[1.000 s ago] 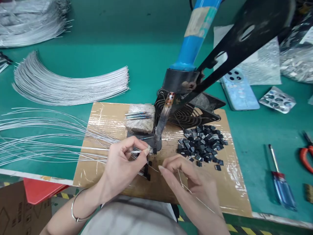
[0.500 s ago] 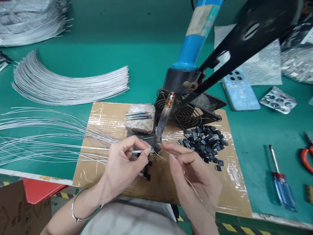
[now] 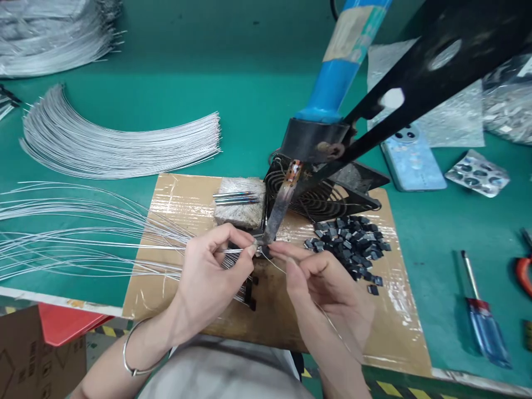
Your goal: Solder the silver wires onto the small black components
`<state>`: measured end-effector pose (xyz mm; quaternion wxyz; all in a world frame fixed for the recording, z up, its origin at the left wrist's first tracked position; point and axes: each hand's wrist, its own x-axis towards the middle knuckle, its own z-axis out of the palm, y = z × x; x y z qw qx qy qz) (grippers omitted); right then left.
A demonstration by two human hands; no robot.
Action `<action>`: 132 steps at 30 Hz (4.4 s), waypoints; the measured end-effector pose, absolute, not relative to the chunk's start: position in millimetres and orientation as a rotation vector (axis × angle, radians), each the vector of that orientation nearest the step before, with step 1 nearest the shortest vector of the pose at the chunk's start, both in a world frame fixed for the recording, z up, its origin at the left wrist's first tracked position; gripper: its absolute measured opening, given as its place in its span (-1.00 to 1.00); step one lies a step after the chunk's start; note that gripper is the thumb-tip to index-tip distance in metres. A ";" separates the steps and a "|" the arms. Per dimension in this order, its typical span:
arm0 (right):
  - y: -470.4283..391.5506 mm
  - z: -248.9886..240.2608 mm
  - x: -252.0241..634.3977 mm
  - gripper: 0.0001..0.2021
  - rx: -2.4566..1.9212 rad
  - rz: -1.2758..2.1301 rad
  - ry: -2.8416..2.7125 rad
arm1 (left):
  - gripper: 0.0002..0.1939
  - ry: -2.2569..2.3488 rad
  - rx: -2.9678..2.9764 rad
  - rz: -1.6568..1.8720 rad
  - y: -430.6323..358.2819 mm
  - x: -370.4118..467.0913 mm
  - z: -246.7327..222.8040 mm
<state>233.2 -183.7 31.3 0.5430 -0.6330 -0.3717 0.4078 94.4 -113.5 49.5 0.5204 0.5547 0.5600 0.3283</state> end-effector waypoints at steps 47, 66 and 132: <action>-178.7 35.4 229.6 -0.74 -1.449 0.922 -0.817 | -0.85 1.305 1.436 0.873 -113.1 97.1 56.3; -181.2 24.5 230.3 -0.75 -1.441 0.816 -0.917 | -0.87 1.324 1.464 0.863 -113.6 97.3 52.6; -180.3 25.6 225.3 -0.75 -1.476 0.720 -0.931 | -0.86 1.347 1.521 0.898 -116.7 98.9 54.0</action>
